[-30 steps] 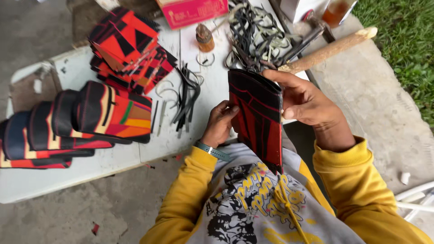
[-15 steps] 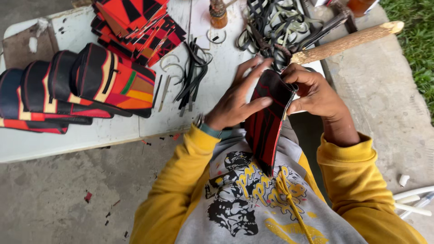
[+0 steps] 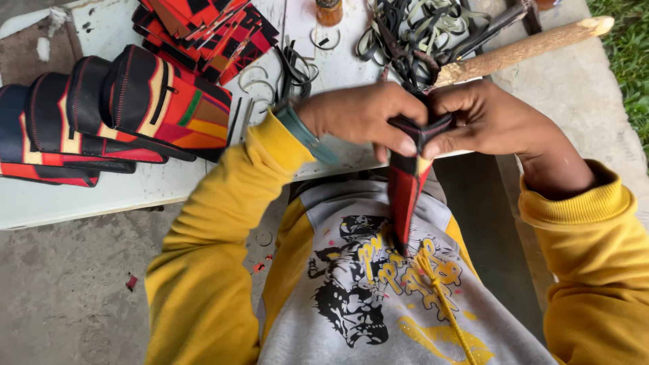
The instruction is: The person works on a colorful patchwork fabric bag at an outdoor table. They thread a black strap through the bag's edge, cut a strap with scissors, turn the bag right-side out, open and work the zipper, and press and shape the bag's sides by hand.
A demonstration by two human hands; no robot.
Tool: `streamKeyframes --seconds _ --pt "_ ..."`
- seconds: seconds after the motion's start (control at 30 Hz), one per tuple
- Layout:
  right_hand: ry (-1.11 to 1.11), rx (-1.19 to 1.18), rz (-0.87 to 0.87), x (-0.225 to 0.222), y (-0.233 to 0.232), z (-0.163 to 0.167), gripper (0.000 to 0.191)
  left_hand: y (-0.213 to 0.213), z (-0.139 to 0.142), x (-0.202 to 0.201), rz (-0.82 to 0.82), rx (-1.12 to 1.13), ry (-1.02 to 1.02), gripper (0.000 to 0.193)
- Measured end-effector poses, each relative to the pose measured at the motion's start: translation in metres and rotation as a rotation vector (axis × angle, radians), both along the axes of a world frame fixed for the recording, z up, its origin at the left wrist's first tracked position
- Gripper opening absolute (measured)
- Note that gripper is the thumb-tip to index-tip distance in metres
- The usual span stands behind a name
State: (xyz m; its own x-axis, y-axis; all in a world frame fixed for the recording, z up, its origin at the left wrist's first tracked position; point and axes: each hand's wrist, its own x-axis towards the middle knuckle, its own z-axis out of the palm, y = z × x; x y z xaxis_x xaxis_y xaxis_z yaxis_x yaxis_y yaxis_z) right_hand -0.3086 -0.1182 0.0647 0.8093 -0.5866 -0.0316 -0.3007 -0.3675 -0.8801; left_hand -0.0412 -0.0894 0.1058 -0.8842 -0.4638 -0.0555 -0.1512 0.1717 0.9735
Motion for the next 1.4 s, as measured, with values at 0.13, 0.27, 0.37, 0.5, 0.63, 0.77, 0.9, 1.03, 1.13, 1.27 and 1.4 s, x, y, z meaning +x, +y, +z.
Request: streamKeyframes --seconds 0.13,0.27,0.37,0.5,0.63,0.77,0.9,1.03,1.13,1.27,1.4 --pt "0.134 0.044 -0.106 -0.008 -0.001 0.017 0.024 -0.022 0.004 0.001 0.035 -0.081 -0.128 0.026" --pt "0.184 0.205 -0.084 -0.016 0.003 0.026 0.028 -0.026 -0.009 -0.009 -0.015 -0.060 -0.144 0.025" --pt "0.168 0.169 -0.001 -0.017 0.007 0.022 0.030 -0.025 -0.019 -0.017 -0.068 -0.076 -0.101 0.024" --pt "0.116 0.172 0.014 -0.017 0.010 0.014 0.027 -0.027 -0.023 -0.020 -0.132 0.030 -0.024 0.024" --pt "0.109 0.111 -0.040 -0.018 0.011 0.009 0.024 -0.028 -0.024 -0.026 -0.038 0.015 -0.092 0.021" --pt "0.122 0.127 -0.094 -0.017 0.015 0.010 0.023 -0.028 -0.028 -0.036 0.057 0.052 -0.120 0.019" --pt "0.073 0.078 -0.044 -0.014 0.019 0.018 0.024 -0.029 -0.027 -0.039 0.111 0.064 -0.191 0.018" --pt "-0.011 -0.010 0.073 -0.009 0.023 0.025 0.035 -0.027 -0.022 -0.036 0.115 0.021 -0.217 0.019" --pt "0.018 -0.069 -0.008 -0.005 0.028 0.027 0.036 -0.023 -0.018 -0.036 0.138 -0.004 -0.223 0.021" --pt "0.100 -0.032 -0.087 -0.002 0.030 0.028 0.037 -0.017 -0.013 -0.034 0.178 -0.102 -0.249 0.023" --pt "0.139 -0.054 -0.115 0.001 0.029 0.025 0.040 -0.011 -0.015 -0.037 0.253 -0.189 -0.282 0.022"
